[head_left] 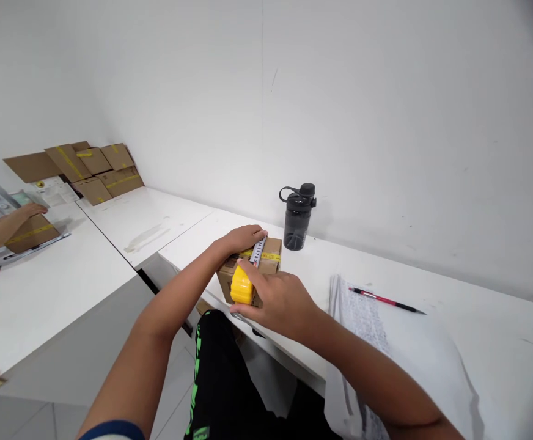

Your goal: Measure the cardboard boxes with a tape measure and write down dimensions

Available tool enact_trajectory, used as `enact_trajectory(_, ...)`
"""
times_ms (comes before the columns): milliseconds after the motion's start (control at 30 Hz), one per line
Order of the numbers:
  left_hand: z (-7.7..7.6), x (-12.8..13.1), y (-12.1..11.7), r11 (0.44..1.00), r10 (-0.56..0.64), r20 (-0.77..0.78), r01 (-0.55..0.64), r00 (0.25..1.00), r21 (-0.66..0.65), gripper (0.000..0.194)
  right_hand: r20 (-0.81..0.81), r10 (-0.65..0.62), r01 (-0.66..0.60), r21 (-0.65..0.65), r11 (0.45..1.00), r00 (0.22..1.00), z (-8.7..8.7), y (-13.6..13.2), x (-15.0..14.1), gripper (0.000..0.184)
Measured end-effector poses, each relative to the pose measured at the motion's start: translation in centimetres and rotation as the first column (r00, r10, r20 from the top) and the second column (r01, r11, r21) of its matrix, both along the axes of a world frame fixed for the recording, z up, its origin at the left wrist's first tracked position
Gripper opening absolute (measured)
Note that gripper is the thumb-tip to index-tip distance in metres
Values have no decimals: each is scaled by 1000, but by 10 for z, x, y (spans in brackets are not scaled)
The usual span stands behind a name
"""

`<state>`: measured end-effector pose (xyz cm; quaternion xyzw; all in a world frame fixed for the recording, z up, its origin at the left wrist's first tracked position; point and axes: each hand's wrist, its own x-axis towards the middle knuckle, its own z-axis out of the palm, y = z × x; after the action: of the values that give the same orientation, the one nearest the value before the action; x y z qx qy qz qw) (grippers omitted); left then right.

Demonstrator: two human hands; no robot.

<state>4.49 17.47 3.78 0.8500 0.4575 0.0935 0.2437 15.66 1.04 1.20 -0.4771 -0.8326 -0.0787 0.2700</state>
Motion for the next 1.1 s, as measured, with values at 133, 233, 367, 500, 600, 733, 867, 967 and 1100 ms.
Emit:
enact_trajectory(133,0,-1,1,999,-1,48,4,999,-53,47,3,-29,28,99,995,1000,2,1,6,78)
enact_trajectory(233,1,0,3,996,1,78,6,997,-91,47,-39,-15,23,231,973,999,-6,6,4,72)
enact_trajectory(367,-1,-1,5,988,8,95,7,995,-153,46,-84,54,-21,349,937,995,-15,11,-2,68)
enact_trajectory(500,-3,-2,7,989,15,94,0,995,-147,47,-109,119,-69,383,921,987,-16,-1,-12,67)
enact_trajectory(600,-4,-2,7,991,21,90,-9,996,-130,48,-94,118,-80,337,938,989,-14,-10,-16,68)
enact_trajectory(733,-6,0,7,990,31,98,-17,995,-137,49,-77,21,-3,235,972,997,-11,-5,-8,66)
enact_trajectory(867,-6,1,7,990,41,101,-26,994,-141,49,-65,16,-5,174,985,998,-11,2,-1,67)
enact_trajectory(967,-6,0,7,989,50,92,-36,994,-145,48,-61,38,-25,203,979,997,-12,-1,-4,70)
enact_trajectory(1100,-6,-1,6,990,49,95,-36,994,-134,50,-54,52,-39,218,975,997,-13,-8,-9,71)
